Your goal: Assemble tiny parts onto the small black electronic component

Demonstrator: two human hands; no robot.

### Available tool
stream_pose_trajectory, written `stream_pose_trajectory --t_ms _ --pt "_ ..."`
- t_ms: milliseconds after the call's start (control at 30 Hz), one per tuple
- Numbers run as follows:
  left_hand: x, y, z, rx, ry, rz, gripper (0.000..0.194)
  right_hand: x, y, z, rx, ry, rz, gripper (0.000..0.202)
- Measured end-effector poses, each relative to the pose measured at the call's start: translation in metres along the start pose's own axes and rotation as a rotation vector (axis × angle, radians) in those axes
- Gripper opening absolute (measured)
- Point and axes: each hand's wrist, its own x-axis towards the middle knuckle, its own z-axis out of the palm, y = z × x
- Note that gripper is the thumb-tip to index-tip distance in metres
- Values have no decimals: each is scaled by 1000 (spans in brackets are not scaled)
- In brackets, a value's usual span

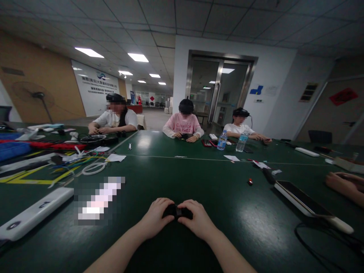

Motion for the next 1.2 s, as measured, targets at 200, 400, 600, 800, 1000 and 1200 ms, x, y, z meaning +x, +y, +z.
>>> stream_pose_trajectory --t_ms 200,400,600,800,1000,1200 --pt "0 2 -1 1 -2 7 35 0 5 1 19 22 -26 37" --pt "0 2 -1 0 -2 13 35 3 11 4 17 28 -29 32" --pt "-1 1 -1 -2 -3 8 35 2 11 3 23 20 -27 31" --pt "-1 0 -1 0 3 10 37 1 8 1 23 18 -11 34" --pt "-2 0 0 4 9 16 49 -1 7 -1 36 11 2 33" --pt "-1 1 1 38 3 16 41 2 8 1 4 -2 -17 30"
